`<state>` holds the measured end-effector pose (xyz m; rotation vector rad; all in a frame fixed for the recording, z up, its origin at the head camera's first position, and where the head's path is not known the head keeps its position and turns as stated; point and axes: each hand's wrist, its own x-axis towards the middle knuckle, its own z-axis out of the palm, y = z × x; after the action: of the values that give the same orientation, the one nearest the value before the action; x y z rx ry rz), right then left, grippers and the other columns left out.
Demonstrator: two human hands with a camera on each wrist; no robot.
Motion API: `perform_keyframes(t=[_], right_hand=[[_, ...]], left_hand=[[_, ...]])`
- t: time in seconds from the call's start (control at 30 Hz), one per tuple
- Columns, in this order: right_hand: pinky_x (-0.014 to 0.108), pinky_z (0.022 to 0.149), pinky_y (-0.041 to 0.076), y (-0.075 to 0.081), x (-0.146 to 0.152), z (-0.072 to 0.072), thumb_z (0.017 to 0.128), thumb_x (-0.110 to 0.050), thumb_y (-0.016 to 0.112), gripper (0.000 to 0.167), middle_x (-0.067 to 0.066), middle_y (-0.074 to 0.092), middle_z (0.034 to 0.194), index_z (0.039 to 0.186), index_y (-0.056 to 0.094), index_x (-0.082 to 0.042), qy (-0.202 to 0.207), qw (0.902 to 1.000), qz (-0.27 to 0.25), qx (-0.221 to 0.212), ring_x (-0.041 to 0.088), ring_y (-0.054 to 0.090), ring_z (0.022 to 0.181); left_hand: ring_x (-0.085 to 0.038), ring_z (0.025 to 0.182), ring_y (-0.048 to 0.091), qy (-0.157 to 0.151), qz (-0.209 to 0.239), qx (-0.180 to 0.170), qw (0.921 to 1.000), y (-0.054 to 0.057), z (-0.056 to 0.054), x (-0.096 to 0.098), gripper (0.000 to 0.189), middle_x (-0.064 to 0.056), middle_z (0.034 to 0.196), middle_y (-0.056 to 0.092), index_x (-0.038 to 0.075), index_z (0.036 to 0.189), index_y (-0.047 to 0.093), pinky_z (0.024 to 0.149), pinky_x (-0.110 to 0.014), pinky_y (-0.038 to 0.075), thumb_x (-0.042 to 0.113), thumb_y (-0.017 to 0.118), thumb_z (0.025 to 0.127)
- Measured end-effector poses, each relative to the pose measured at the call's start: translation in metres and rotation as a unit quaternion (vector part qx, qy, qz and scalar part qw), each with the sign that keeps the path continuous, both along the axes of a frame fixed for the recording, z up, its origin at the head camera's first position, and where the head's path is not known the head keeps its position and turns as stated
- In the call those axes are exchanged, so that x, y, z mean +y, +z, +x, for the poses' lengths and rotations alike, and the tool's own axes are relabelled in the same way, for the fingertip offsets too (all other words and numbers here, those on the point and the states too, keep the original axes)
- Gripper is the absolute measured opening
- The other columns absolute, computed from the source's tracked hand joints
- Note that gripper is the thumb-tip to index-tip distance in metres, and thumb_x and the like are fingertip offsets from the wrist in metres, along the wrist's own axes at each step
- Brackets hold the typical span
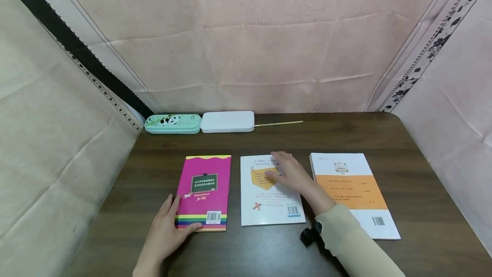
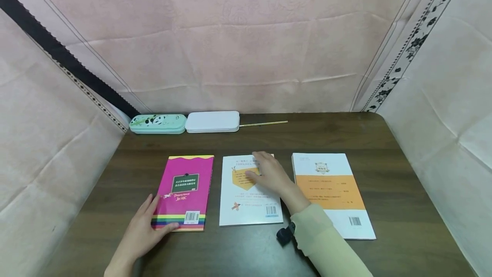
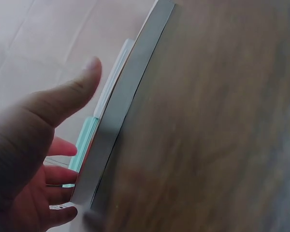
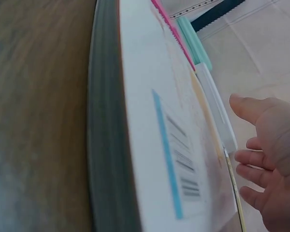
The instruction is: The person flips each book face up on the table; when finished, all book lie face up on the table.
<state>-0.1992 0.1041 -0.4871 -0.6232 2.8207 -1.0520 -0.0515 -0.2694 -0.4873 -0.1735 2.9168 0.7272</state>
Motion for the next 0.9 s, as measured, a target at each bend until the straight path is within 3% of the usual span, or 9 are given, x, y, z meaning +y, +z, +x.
perform_keyframes(t=[0.23,0.47,0.67,0.9], right_hand=[[0.050,0.113,0.039,-0.001,-0.011,-0.006,0.094,-0.040,0.073,0.070,0.013,0.047,0.152,0.150,0.048,-0.006,0.013,0.9996,-0.012,-0.023,0.033,0.045,0.138],[0.046,0.113,0.040,-0.003,-0.025,-0.018,0.095,-0.040,0.071,0.067,0.011,0.052,0.147,0.148,0.050,-0.004,0.049,0.9988,-0.003,-0.008,0.029,0.047,0.137],[0.044,0.112,0.041,-0.006,-0.035,-0.029,0.095,-0.037,0.073,0.063,0.013,0.057,0.141,0.143,0.055,-0.001,0.075,0.9967,0.016,0.027,0.030,0.052,0.133],[0.047,0.113,0.040,-0.007,-0.047,-0.039,0.096,-0.038,0.071,0.060,0.015,0.057,0.142,0.142,0.056,-0.002,0.084,0.9956,0.036,0.019,0.031,0.051,0.134]], left_hand=[[-0.050,0.139,0.035,-0.012,0.010,0.029,0.9994,-0.003,0.003,-0.006,0.124,-0.032,0.154,0.036,-0.007,0.151,0.039,0.103,-0.067,0.041,0.073,0.081,0.066],[-0.047,0.135,0.040,-0.021,0.027,0.048,0.9982,-0.004,0.003,-0.010,0.126,-0.030,0.151,0.041,-0.010,0.149,0.039,0.104,-0.063,0.042,0.064,0.089,0.060],[-0.046,0.131,0.041,-0.020,0.041,0.042,0.9981,-0.003,-0.001,-0.009,0.122,-0.029,0.150,0.041,-0.010,0.147,0.044,0.101,-0.062,0.046,0.063,0.089,0.061],[-0.045,0.133,0.040,-0.017,0.054,0.032,0.9979,-0.002,-0.004,-0.008,0.120,-0.028,0.153,0.039,-0.009,0.148,0.043,0.103,-0.060,0.045,0.061,0.090,0.062]])
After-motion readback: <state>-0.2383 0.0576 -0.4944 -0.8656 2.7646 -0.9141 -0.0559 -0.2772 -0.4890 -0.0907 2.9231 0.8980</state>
